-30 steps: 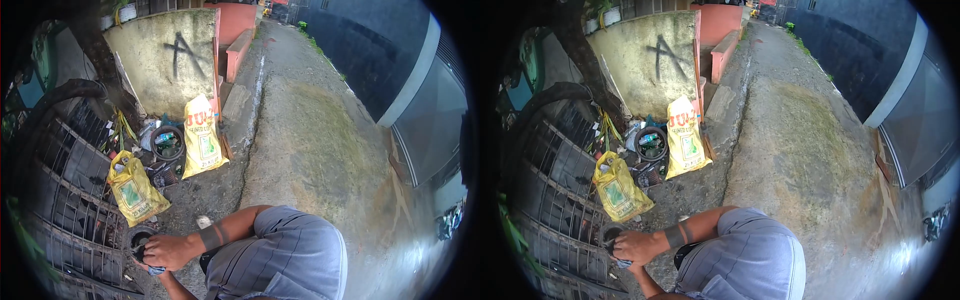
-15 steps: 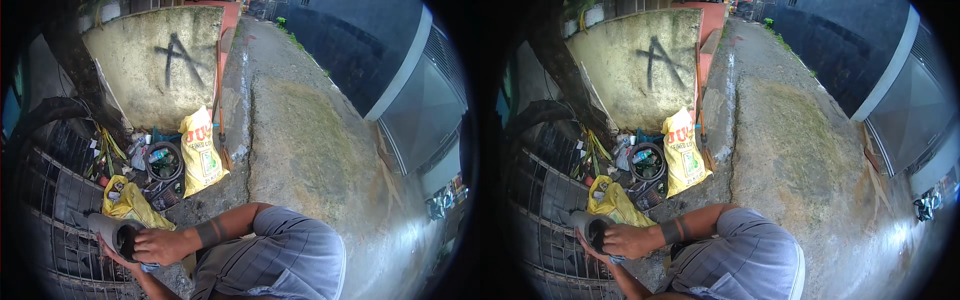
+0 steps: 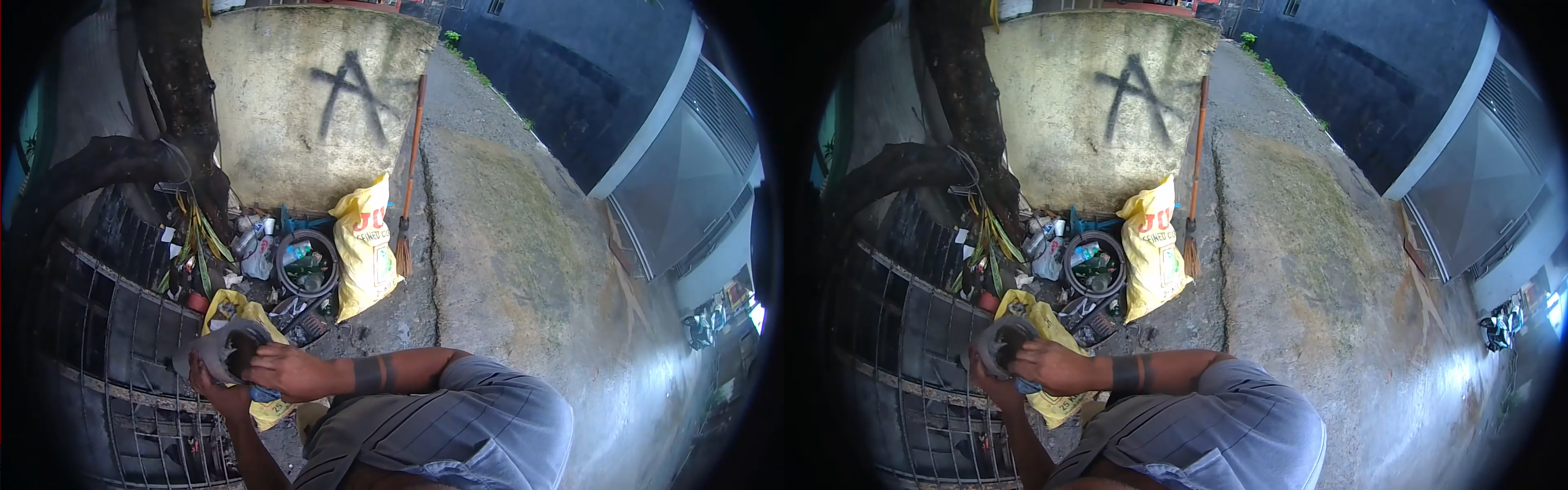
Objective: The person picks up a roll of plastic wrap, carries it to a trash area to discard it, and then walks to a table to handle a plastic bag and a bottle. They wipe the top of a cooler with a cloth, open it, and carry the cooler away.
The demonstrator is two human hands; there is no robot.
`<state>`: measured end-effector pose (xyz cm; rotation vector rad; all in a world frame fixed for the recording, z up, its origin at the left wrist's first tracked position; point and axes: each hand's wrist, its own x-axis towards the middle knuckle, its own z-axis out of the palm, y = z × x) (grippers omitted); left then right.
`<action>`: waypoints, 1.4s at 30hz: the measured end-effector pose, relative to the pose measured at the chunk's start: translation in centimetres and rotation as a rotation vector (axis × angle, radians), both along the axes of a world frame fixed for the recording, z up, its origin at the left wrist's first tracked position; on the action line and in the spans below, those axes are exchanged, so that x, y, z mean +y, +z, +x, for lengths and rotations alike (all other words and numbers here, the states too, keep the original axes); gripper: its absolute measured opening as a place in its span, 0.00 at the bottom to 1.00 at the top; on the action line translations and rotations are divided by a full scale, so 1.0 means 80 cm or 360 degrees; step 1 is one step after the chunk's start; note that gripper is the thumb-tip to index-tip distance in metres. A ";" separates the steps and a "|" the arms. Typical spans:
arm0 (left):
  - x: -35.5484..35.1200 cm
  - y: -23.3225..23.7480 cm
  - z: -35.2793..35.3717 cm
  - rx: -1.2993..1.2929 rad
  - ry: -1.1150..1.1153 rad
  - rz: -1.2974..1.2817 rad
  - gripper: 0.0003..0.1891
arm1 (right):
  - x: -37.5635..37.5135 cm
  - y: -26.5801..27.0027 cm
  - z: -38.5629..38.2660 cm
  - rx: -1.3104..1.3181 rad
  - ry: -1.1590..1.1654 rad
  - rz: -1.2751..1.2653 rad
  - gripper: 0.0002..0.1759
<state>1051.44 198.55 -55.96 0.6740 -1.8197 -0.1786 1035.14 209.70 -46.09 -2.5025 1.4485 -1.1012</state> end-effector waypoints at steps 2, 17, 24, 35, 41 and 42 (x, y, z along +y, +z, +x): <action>-0.019 -0.012 0.017 -0.0087 0.0002 -0.0014 0.37 | -0.017 -0.002 0.016 0.0083 -0.0017 0.0091 0.31; -0.035 -0.087 0.030 -0.0343 -0.0146 0.0304 0.39 | -0.072 -0.019 0.069 0.0427 -0.0260 -0.0015 0.22; -0.010 -0.113 0.017 -0.0308 -0.0365 0.0688 0.38 | -0.082 -0.032 0.065 0.0475 -0.0210 0.0061 0.14; -0.033 -0.067 -0.008 -0.0153 -0.0703 0.0431 0.38 | -0.078 -0.051 0.039 0.0446 -0.0254 0.0117 0.17; -0.077 -0.089 0.002 -0.0201 -0.0523 0.0374 0.35 | -0.083 -0.049 0.034 0.0203 -0.0247 0.0274 0.29; -0.081 -0.069 0.001 -0.0244 -0.0392 0.0389 0.33 | -0.081 -0.048 0.032 0.0102 -0.0215 0.0227 0.31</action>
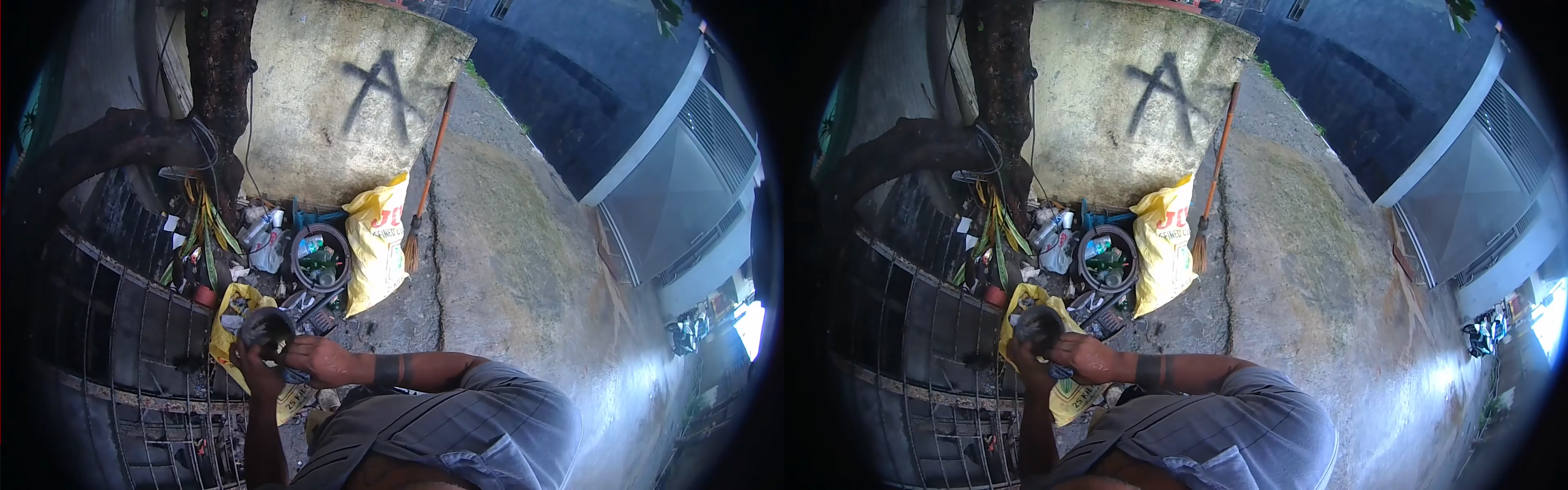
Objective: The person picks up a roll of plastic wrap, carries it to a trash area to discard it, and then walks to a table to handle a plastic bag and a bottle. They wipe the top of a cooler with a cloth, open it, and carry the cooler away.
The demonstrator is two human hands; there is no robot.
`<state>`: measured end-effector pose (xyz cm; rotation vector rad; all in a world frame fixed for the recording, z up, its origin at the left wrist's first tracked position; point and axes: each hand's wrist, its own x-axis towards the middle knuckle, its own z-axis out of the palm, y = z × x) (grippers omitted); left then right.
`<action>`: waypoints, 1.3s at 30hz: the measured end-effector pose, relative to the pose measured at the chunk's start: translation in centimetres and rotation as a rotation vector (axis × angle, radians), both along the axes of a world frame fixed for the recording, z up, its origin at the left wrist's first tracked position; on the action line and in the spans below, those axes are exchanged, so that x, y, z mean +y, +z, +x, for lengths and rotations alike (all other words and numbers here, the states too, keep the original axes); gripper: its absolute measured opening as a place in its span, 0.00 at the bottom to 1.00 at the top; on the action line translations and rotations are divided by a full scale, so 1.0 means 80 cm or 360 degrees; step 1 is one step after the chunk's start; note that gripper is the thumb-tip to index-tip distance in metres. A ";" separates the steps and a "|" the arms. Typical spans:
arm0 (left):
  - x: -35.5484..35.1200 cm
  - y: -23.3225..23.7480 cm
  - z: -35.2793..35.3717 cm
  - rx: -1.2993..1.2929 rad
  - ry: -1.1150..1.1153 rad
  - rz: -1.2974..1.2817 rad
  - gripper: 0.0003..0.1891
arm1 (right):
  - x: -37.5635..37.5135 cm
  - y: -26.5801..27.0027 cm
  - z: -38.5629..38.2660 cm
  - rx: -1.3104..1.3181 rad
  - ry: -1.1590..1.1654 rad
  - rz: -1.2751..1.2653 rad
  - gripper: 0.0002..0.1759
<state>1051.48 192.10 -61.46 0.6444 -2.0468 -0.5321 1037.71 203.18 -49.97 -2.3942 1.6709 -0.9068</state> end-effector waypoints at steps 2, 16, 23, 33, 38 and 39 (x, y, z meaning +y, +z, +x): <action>-0.017 0.024 0.006 -0.0027 0.0204 -0.0044 0.33 | 0.006 0.000 -0.003 -0.0101 0.0021 -0.0052 0.33; -0.137 0.061 0.064 -0.0160 0.0827 0.0287 0.31 | 0.043 -0.021 -0.052 -0.0154 -0.0849 0.0485 0.31; -0.162 0.098 0.077 -0.0056 0.1049 -0.0069 0.28 | 0.018 -0.022 -0.071 -0.0041 -0.0896 0.0310 0.31; -0.188 0.084 0.046 0.0189 0.0962 0.0059 0.30 | -0.029 -0.007 -0.076 -0.0001 -0.0823 0.0155 0.34; -0.217 0.075 0.022 0.0228 0.0964 -0.0041 0.31 | -0.021 -0.017 -0.080 -0.0006 -0.0871 0.0332 0.33; -0.227 0.069 0.016 0.0228 0.0959 -0.0037 0.31 | -0.020 -0.022 -0.084 -0.0003 -0.0852 0.0319 0.33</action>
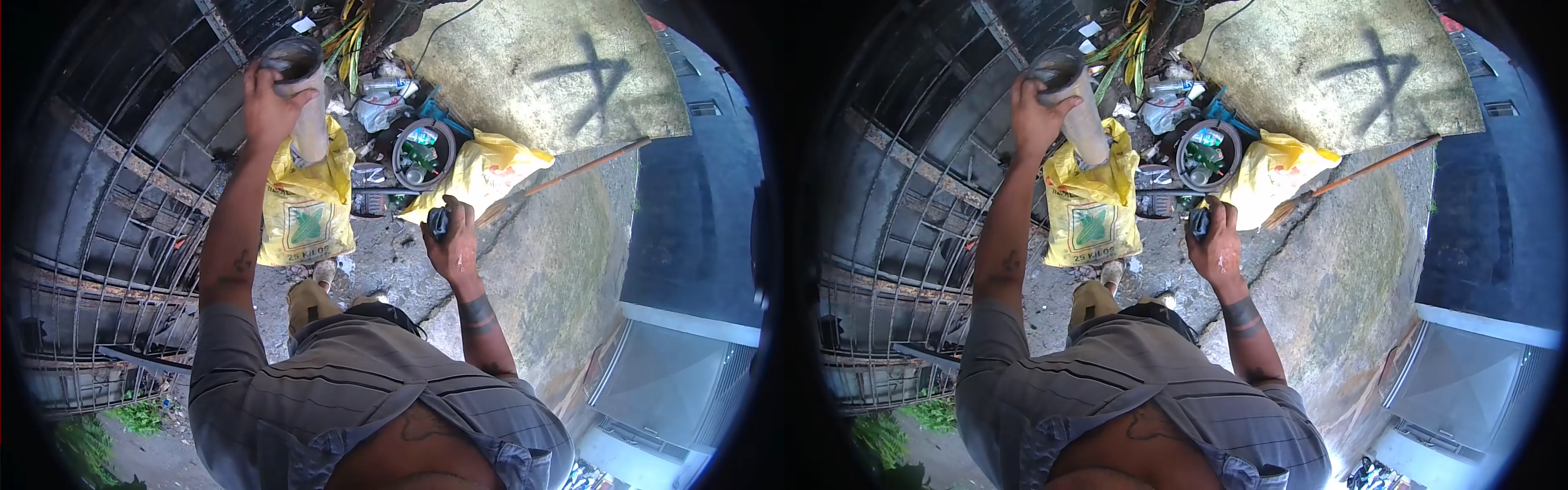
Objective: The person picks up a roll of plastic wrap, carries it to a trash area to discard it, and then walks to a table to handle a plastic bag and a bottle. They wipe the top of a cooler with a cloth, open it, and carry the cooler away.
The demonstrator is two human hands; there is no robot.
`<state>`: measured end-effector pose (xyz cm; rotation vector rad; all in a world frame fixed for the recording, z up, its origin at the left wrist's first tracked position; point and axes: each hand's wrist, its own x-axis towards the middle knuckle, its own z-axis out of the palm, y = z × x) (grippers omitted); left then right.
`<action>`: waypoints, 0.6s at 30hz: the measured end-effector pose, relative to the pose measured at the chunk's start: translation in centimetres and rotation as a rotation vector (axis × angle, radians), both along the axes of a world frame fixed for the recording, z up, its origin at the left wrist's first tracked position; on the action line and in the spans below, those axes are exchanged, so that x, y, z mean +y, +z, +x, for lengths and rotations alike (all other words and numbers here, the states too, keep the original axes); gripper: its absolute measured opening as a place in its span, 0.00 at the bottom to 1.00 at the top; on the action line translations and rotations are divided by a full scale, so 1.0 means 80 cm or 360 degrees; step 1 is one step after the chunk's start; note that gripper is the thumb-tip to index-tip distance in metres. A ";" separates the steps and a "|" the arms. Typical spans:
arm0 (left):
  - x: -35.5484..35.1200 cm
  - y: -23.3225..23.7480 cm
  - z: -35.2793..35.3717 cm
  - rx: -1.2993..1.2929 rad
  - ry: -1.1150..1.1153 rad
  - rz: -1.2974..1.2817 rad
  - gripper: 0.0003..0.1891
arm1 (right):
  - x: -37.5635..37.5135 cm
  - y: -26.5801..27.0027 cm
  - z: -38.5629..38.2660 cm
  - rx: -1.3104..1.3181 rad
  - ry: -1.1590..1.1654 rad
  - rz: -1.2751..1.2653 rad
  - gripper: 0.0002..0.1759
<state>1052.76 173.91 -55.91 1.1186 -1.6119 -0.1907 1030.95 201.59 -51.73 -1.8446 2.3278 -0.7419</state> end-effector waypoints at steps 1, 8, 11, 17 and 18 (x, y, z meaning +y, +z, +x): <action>-0.012 -0.010 -0.009 -0.0072 -0.0042 0.0105 0.31 | 0.000 -0.005 -0.003 0.0007 0.0015 -0.0021 0.33; -0.066 -0.259 -0.018 -0.0751 -0.0277 0.0345 0.35 | 0.015 -0.007 -0.004 -0.0149 -0.0223 0.0167 0.34; -0.082 -0.231 -0.019 -0.0520 -0.0288 0.0777 0.36 | 0.027 -0.006 -0.004 -0.0253 -0.0291 0.0313 0.33; -0.121 -0.196 0.030 -0.0685 0.0106 0.0920 0.41 | 0.033 0.001 -0.013 -0.0288 -0.0202 0.0292 0.32; -0.135 -0.216 0.048 -0.0522 0.0070 0.0908 0.42 | 0.036 -0.001 -0.013 -0.0263 -0.0151 0.0250 0.32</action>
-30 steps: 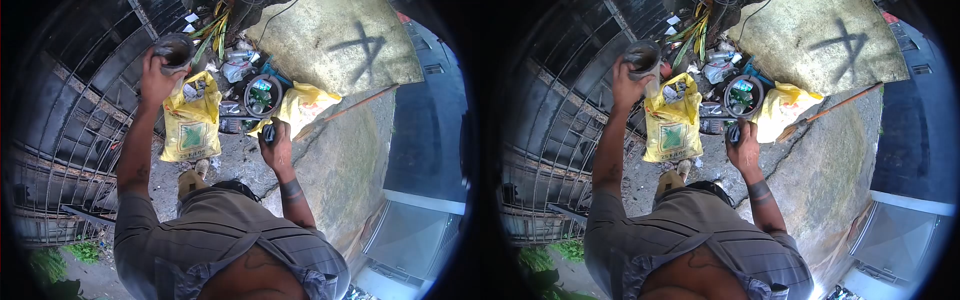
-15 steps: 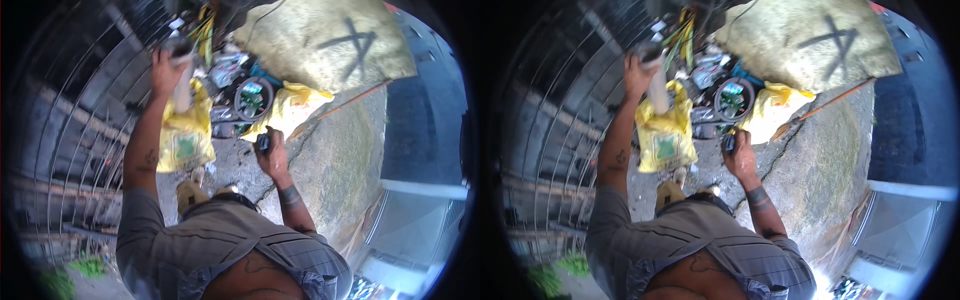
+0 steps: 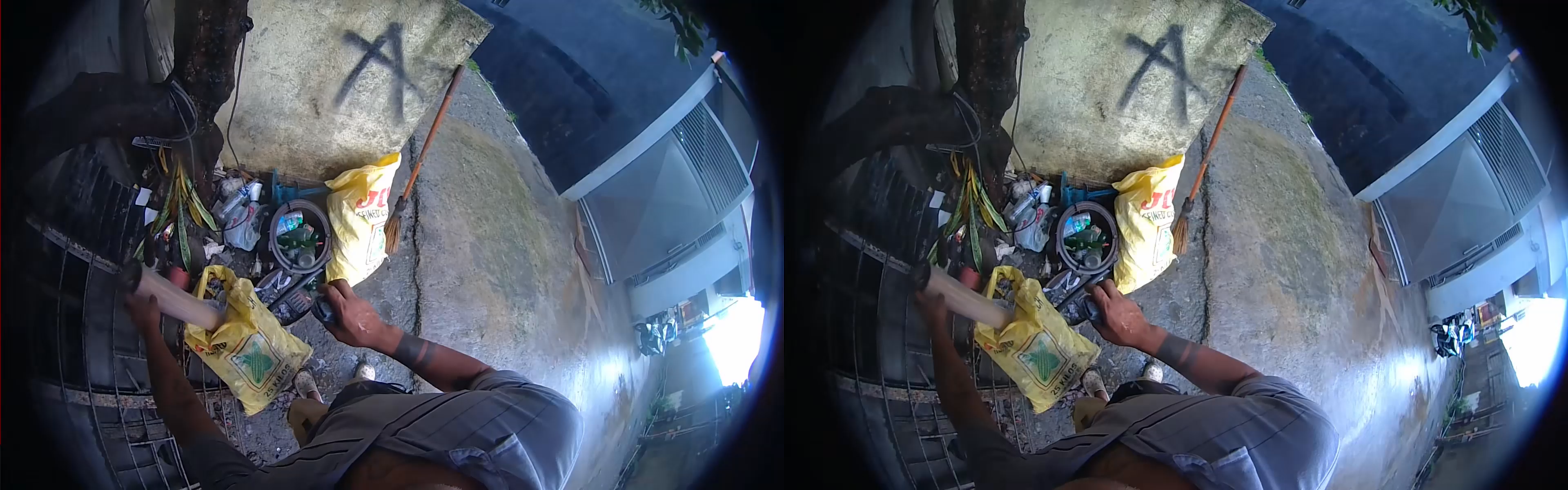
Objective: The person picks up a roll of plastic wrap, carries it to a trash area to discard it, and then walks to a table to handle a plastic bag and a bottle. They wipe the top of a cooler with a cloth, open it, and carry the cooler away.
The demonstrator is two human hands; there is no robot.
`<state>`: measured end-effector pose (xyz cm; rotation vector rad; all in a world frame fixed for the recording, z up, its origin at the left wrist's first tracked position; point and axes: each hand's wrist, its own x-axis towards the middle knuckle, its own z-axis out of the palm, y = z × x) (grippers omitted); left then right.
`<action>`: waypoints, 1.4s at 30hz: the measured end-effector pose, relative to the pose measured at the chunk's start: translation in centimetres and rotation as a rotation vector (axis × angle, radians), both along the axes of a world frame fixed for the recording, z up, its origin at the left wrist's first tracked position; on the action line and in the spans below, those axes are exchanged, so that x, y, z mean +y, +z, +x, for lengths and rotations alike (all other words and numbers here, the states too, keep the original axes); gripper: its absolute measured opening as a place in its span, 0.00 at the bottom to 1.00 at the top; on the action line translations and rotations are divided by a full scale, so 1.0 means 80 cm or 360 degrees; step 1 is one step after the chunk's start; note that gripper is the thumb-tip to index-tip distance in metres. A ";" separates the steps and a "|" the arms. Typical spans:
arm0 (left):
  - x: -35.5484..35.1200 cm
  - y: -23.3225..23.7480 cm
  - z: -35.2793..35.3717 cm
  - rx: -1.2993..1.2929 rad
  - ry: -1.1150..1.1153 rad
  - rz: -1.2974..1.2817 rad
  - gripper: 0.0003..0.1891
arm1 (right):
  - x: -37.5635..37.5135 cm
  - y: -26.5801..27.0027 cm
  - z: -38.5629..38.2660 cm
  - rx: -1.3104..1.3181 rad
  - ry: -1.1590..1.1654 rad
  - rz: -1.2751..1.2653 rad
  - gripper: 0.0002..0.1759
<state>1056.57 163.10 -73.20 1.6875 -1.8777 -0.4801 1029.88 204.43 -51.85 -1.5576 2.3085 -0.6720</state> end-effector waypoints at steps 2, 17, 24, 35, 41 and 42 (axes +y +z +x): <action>-0.024 -0.035 0.033 0.0088 -0.0072 -0.0117 0.44 | 0.004 -0.001 -0.001 0.0022 0.0038 -0.0051 0.31; 0.392 0.101 -0.087 0.2359 -0.0899 0.2615 0.37 | -0.019 -0.052 0.053 -0.0059 0.0340 0.0107 0.32; 0.385 0.003 -0.093 0.2687 -0.0683 0.2343 0.14 | -0.002 -0.049 0.081 -0.0106 0.0377 0.0154 0.40; 0.121 -0.200 -0.002 0.0523 -0.0237 0.0534 0.40 | 0.100 -0.071 0.014 0.0063 0.0075 0.0342 0.26; 0.361 -0.211 0.023 -0.0207 -0.0569 0.1210 0.27 | 0.210 -0.161 -0.008 -0.0180 -0.0436 0.0652 0.30; 0.393 -0.199 0.026 -0.0664 -0.0918 0.1491 0.30 | 0.225 -0.163 -0.009 -0.0179 -0.0432 0.0641 0.30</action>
